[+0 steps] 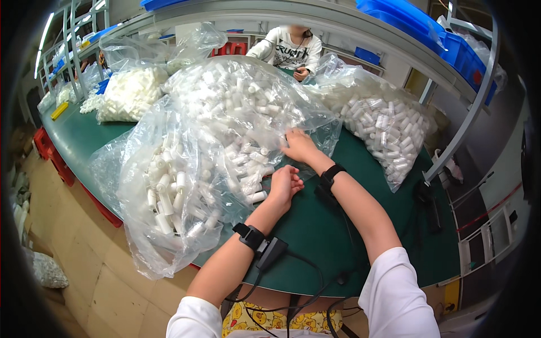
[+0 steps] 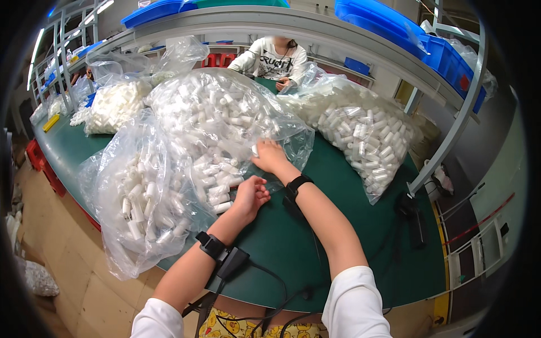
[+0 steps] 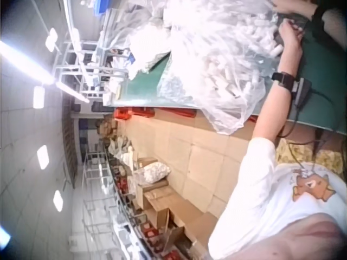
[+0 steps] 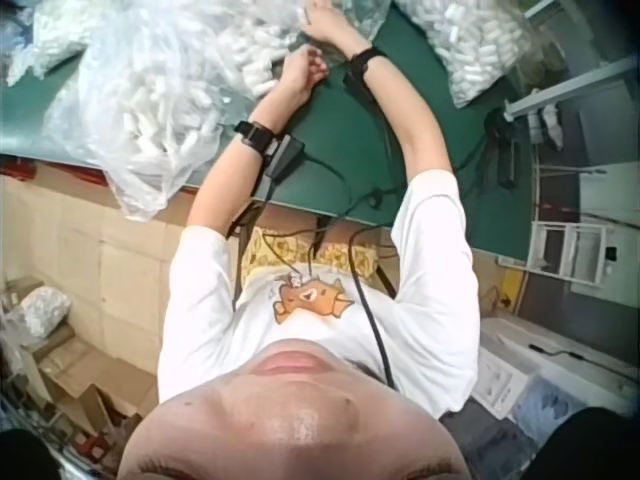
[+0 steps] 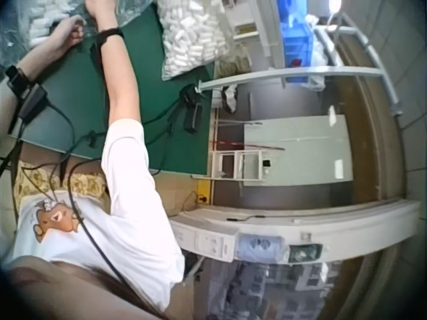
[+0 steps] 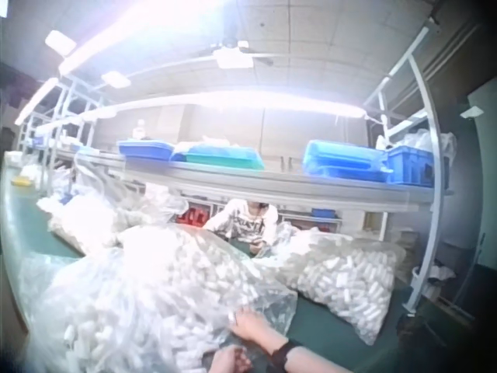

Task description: The person repeatedly picks up two small white cylindrical objects from a pile on a green table. They align the cylinders and press them together to join them, then place the combined unit back onto the table. The process is repeated continuously with new pairs of cylinders.

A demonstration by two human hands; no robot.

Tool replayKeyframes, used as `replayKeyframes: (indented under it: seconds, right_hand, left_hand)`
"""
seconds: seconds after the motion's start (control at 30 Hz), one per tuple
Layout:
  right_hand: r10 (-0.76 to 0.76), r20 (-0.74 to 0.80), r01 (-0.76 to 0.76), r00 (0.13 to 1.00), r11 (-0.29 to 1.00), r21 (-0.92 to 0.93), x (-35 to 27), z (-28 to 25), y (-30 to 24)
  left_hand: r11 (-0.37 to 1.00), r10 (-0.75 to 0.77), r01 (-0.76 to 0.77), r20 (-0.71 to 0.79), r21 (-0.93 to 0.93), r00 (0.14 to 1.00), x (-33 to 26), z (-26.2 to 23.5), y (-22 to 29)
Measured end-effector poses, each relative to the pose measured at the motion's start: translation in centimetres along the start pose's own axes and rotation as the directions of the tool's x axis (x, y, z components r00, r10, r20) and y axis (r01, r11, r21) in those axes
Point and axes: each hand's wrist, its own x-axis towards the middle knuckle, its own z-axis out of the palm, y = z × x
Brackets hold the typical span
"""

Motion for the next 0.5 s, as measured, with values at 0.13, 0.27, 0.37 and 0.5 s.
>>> replayKeyframes:
  seconds: [0.13, 0.27, 0.37, 0.5]
  right_hand:
    - [0.130, 0.069, -0.140, 0.989, 0.977, 0.163, 1.5, 0.9, 0.1]
    - [0.200, 0.082, -0.215, 0.976, 0.942, 0.257, 1.6, 0.5, 0.5]
    - [0.224, 0.011, -0.212, 0.974, 0.904, 0.370, -0.2, -1.1, 0.5]
    - [0.332, 0.348, -0.471, 0.876, 0.440, 0.765, -4.0, -3.6, 0.7]
  left_hand:
    - [1.000, -0.007, 0.007, 0.033, 0.005, 0.999, 0.0, 0.1, -0.3]
    - [1.000, 0.002, -0.002, 0.021, 0.008, 1.000, 0.1, -0.1, -0.2]
    - [0.999, -0.006, 0.009, 0.063, -0.042, 0.998, 0.0, -0.5, 0.0]
    - [0.998, 0.025, -0.021, 0.067, -0.060, 0.997, -0.1, 0.1, 0.6]
